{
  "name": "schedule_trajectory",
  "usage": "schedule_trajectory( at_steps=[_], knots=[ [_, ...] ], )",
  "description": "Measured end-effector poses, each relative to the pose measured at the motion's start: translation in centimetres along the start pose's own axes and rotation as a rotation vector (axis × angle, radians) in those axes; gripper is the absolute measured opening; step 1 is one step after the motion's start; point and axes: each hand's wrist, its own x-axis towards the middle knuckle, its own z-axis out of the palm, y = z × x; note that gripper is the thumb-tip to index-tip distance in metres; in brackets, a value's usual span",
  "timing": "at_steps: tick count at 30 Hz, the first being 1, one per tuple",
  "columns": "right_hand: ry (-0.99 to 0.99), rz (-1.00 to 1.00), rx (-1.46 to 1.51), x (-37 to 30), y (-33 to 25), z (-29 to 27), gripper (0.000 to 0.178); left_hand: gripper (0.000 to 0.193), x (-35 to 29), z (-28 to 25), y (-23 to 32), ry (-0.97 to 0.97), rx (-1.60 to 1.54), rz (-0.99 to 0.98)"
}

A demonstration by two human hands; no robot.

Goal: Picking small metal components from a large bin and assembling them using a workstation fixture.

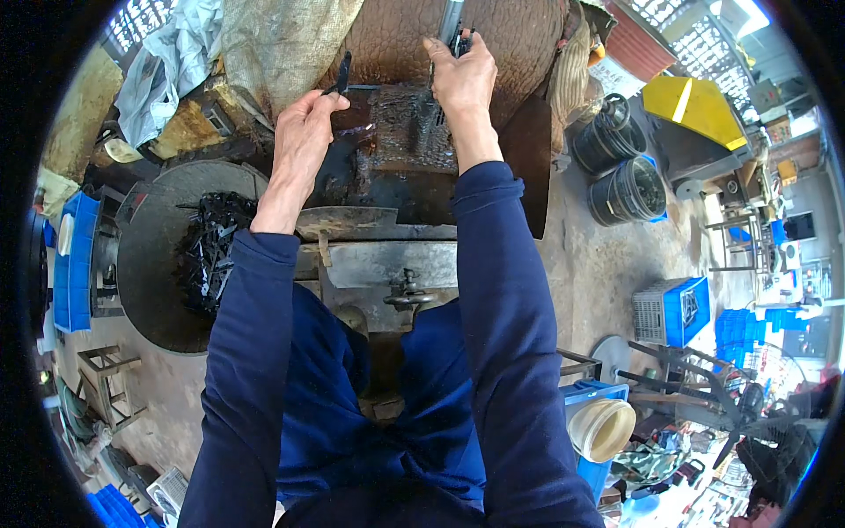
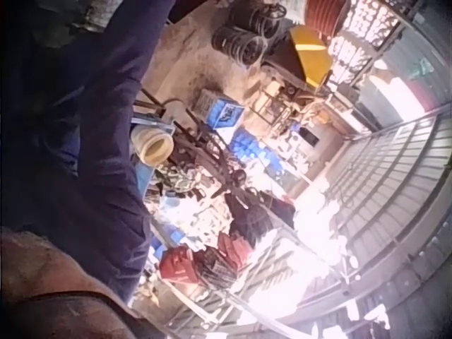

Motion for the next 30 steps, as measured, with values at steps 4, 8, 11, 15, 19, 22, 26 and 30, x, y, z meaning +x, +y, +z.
schedule_trajectory(
  at_steps=[4,8,11,15,19,22,26,30],
  knots=[
    [-0.008,0.004,-0.006,-0.2,-0.3,0.2,0.037,0.028,0.1,0.1,-0.3,0.025,-0.006,0.046],
    [0.001,-0.006,-0.043,-0.1,-0.1,0.0,0.037,0.029,0.0,0.1,-0.1,0.012,-0.038,0.027],
    [-0.002,-0.019,-0.095,0.0,0.0,-0.1,0.036,0.029,-0.2,0.1,0.1,-0.015,-0.031,-0.007],
    [-0.005,-0.016,-0.08,-0.1,0.0,0.0,0.034,0.029,-0.4,0.1,0.4,-0.003,-0.028,-0.012],
    [0.005,-0.029,-0.041,0.0,0.2,0.0,0.033,0.031,-0.2,0.0,0.2,0.002,0.029,0.001],
    [-0.011,-0.013,-0.046,0.0,0.2,0.1,0.033,0.032,-0.2,0.1,0.1,-0.003,0.001,-0.002],
    [-0.021,-0.005,-0.012,0.1,0.1,0.1,0.033,0.029,0.2,0.3,-0.5,0.007,-0.009,0.049],
    [-0.02,-0.013,0.001,0.1,0.2,0.2,0.034,0.027,0.3,0.3,-0.7,0.007,-0.014,0.066]
  ],
)
